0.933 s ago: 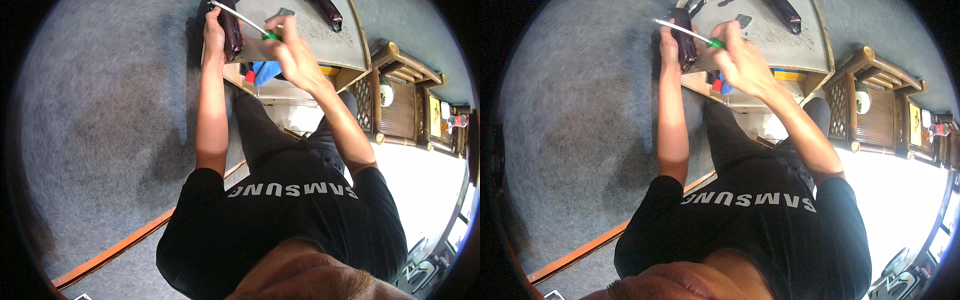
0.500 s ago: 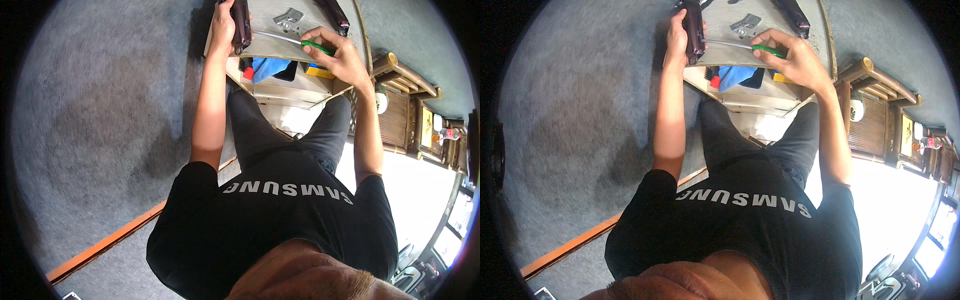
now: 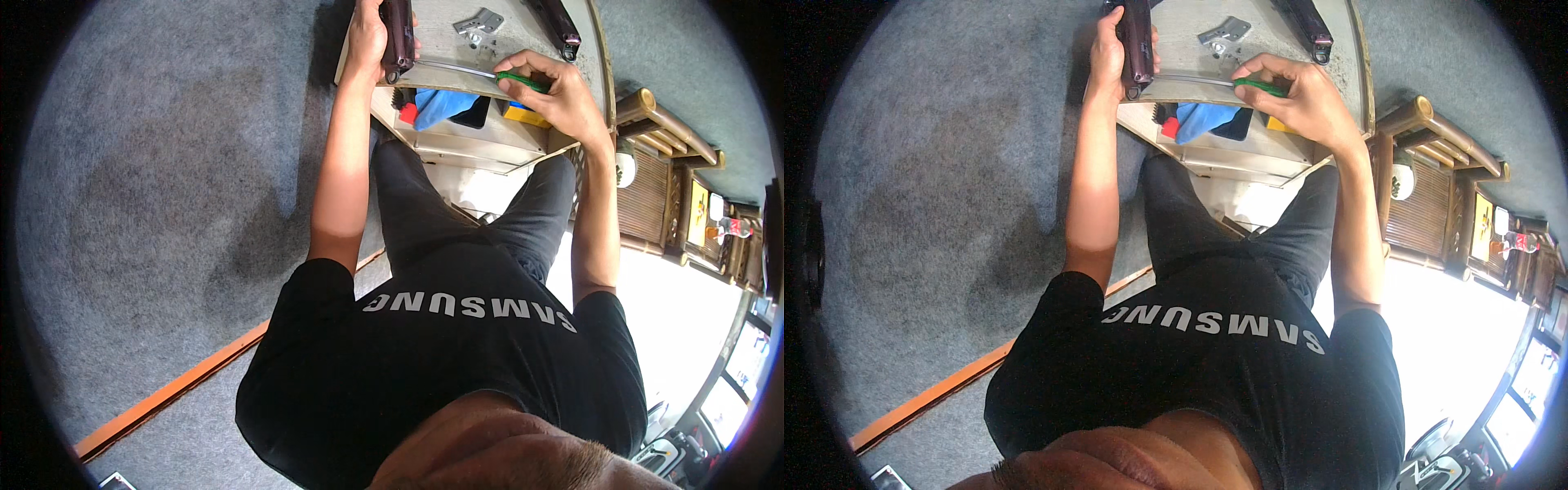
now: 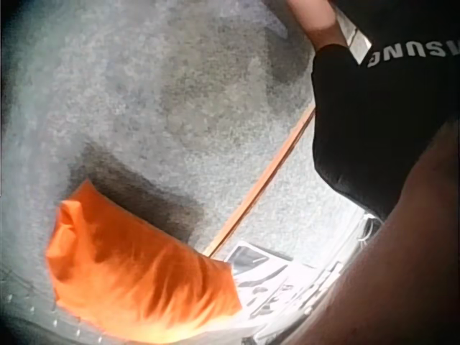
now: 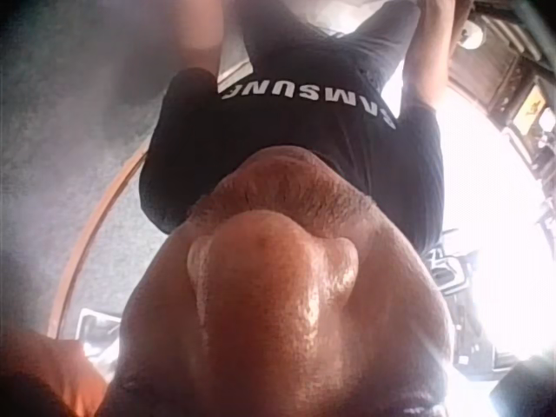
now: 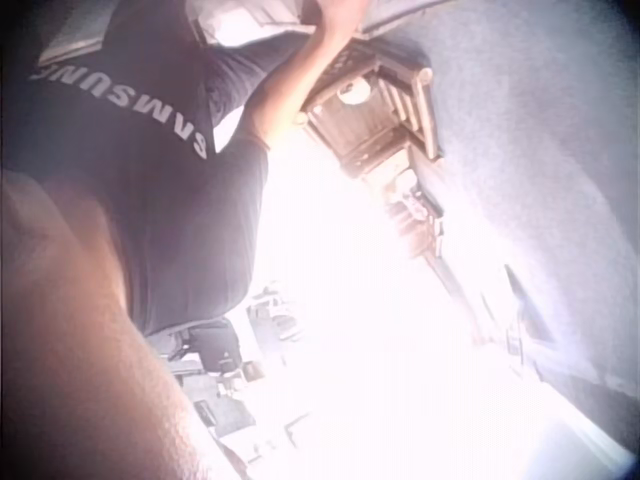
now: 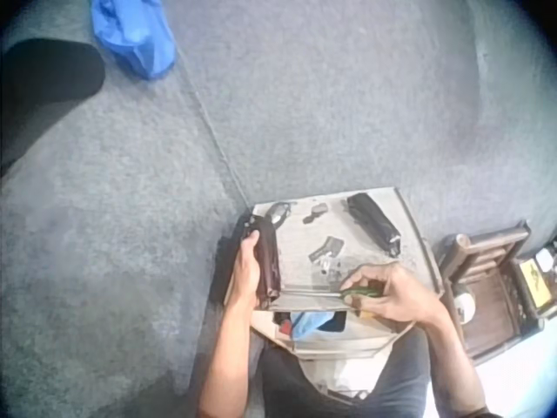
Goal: The person uses a screwdriver to remove screws from the casing of a hair clipper, then pries the casing open to reveal the internal components.
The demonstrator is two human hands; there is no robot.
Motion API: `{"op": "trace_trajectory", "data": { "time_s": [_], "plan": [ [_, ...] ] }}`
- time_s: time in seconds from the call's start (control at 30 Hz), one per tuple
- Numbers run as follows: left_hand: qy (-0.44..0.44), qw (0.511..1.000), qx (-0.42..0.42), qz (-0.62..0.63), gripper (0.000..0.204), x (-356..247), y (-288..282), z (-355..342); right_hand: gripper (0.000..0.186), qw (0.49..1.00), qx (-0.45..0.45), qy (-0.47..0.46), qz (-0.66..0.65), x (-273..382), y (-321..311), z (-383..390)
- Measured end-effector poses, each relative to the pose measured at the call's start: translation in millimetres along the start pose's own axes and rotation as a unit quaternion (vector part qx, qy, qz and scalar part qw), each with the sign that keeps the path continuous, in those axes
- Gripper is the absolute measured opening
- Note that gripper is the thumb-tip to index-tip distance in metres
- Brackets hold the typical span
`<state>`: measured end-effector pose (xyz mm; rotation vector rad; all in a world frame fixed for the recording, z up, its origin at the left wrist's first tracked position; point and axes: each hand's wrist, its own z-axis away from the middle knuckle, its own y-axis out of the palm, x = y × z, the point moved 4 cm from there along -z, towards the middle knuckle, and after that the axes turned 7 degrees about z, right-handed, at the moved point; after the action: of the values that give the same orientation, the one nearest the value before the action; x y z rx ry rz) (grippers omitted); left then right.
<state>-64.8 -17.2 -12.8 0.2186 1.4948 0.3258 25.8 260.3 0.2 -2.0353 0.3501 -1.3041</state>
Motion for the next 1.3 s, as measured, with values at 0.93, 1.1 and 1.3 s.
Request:
{"op": "trace_trajectory", "data": {
  "time_s": [0.93, 1.1, 1.3],
  "plan": [
    [0.078, 0.990, -0.006, -0.117, 0.048, -4.6, 3.8, 0.5, 0.030, 0.984, -0.009, 0.007, 0.178, 36.4, -10.5, 8.8],
    [0.141, 0.984, -0.025, -0.107, 0.055, -0.4, 0.3, -6.0, 0.032, 0.962, -0.051, -0.100, 0.248, 47.2, -17.5, 12.0],
    [0.066, 0.993, -0.004, -0.097, 0.050, -0.8, 1.9, -2.3, 0.030, 0.941, -0.077, -0.110, 0.311, 57.1, -16.1, 12.4]
  ]
}}
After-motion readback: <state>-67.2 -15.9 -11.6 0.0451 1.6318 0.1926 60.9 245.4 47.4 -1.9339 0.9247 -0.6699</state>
